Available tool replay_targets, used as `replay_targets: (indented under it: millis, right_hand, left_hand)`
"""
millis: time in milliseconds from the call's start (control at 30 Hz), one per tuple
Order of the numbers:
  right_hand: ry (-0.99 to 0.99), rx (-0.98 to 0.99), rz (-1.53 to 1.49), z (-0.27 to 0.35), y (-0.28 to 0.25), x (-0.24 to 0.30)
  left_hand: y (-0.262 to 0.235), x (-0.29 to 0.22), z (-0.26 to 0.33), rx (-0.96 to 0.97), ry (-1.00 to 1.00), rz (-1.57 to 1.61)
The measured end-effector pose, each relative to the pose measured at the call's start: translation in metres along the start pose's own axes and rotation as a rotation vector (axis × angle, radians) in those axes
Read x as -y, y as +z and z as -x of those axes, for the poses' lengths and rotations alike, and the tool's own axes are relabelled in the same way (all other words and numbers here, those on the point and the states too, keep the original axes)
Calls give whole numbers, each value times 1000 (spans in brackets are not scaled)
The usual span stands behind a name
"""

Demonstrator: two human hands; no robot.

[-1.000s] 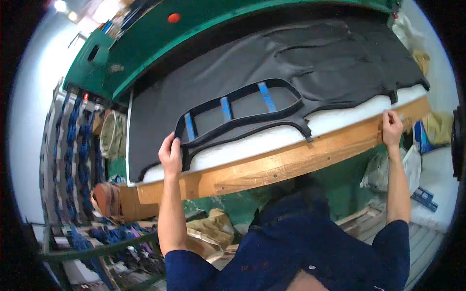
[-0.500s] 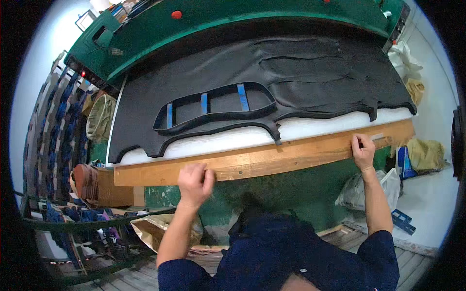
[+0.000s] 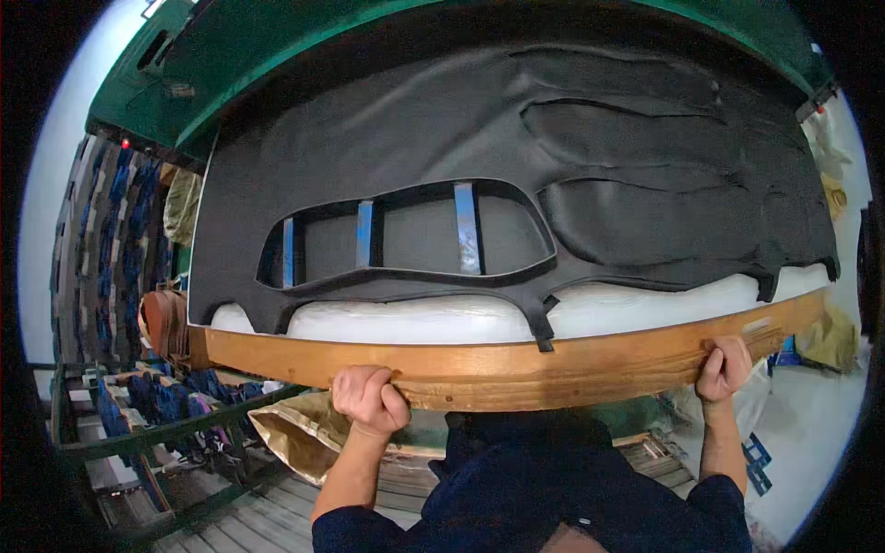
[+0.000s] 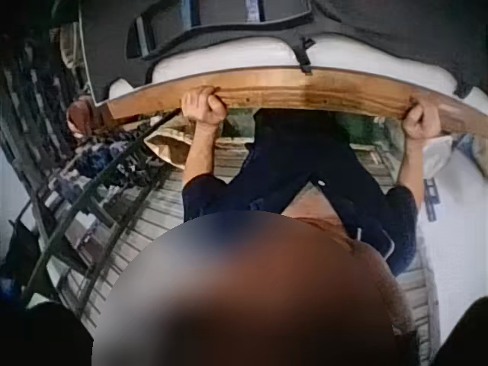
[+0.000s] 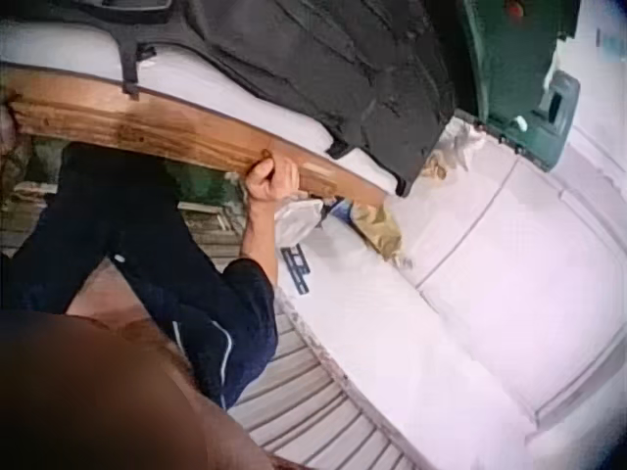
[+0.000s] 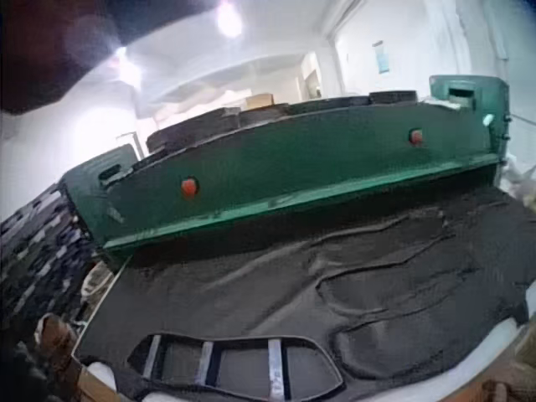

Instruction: Operating a hydraulic press to die-cut shapes from leather sheets.

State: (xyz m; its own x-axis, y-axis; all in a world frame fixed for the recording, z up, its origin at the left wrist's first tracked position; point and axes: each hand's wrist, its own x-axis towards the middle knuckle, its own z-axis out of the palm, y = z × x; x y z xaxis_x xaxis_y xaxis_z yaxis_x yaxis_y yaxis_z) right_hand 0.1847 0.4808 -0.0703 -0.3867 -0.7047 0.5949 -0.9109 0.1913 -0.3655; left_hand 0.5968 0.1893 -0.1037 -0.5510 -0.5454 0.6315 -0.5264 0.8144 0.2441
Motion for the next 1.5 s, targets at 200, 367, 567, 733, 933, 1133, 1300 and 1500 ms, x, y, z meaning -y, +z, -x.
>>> replay_targets:
  millis: [200, 367, 567, 733, 933, 1133, 1300, 1500]
  right_hand:
    - [23, -34, -22, -24, 21, -20]
    - [-79, -139, 11, -57, 43, -39]
    - [-94, -262, 82, -116, 86, -71]
    - [87, -71, 204, -171, 106, -86]
    - [180, -76, 187, -208, 146, -98]
    - [60, -107, 173, -242, 162, -125]
    - [47, -125, 190, -259, 169, -137]
    - [73, -30, 133, -270, 164, -125]
  left_hand:
    - [20, 14, -27, -43, 14, 7]
    - [49, 32, -57, -149, 65, -19]
    - [91, 59, -111, -196, 63, -92]
    - [122, 81, -161, -233, 52, -121]
    - [163, 108, -198, -190, -43, -111]
    - [172, 114, -240, -138, -87, -19]
    - [192, 121, -259, -60, -98, -3]
    - [187, 130, -255, -65, -62, -13]
